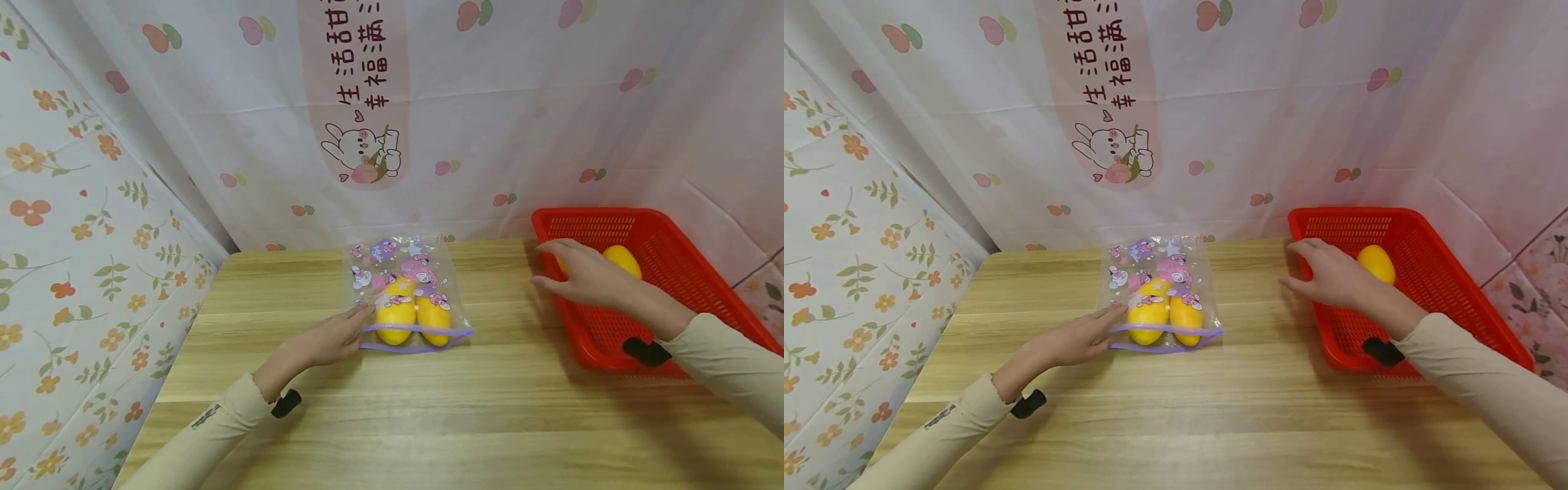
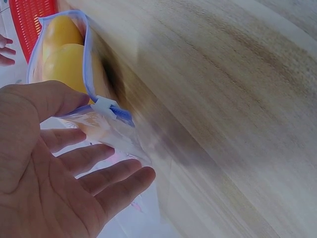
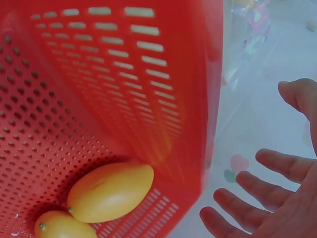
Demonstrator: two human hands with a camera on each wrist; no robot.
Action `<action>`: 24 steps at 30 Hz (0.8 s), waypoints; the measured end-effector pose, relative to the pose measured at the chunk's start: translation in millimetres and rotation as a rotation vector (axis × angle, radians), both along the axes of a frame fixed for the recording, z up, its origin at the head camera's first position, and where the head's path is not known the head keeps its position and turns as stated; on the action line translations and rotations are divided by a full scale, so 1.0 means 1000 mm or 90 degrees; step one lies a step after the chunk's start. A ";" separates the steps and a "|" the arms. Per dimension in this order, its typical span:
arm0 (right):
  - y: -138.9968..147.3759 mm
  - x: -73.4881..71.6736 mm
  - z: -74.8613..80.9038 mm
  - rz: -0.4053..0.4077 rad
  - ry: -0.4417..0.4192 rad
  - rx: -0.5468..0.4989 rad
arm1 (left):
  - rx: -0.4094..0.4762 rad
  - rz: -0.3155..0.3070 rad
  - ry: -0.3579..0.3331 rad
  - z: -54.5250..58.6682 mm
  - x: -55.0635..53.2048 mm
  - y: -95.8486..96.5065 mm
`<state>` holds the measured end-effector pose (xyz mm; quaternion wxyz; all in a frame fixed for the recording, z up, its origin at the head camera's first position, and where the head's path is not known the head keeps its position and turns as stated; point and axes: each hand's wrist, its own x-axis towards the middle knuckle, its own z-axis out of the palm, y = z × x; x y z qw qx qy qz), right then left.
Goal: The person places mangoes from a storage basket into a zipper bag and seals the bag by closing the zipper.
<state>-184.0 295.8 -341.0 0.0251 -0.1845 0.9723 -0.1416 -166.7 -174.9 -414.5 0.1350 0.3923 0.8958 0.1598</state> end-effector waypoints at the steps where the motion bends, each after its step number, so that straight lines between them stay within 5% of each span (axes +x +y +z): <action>1: 0.002 -0.001 0.000 -0.006 -0.003 0.000 | -0.001 0.000 0.001 0.000 0.000 0.000; 24: 0.049 -0.024 0.000 -0.058 -0.017 0.019 | -0.006 0.007 -0.007 -0.001 -0.001 0.000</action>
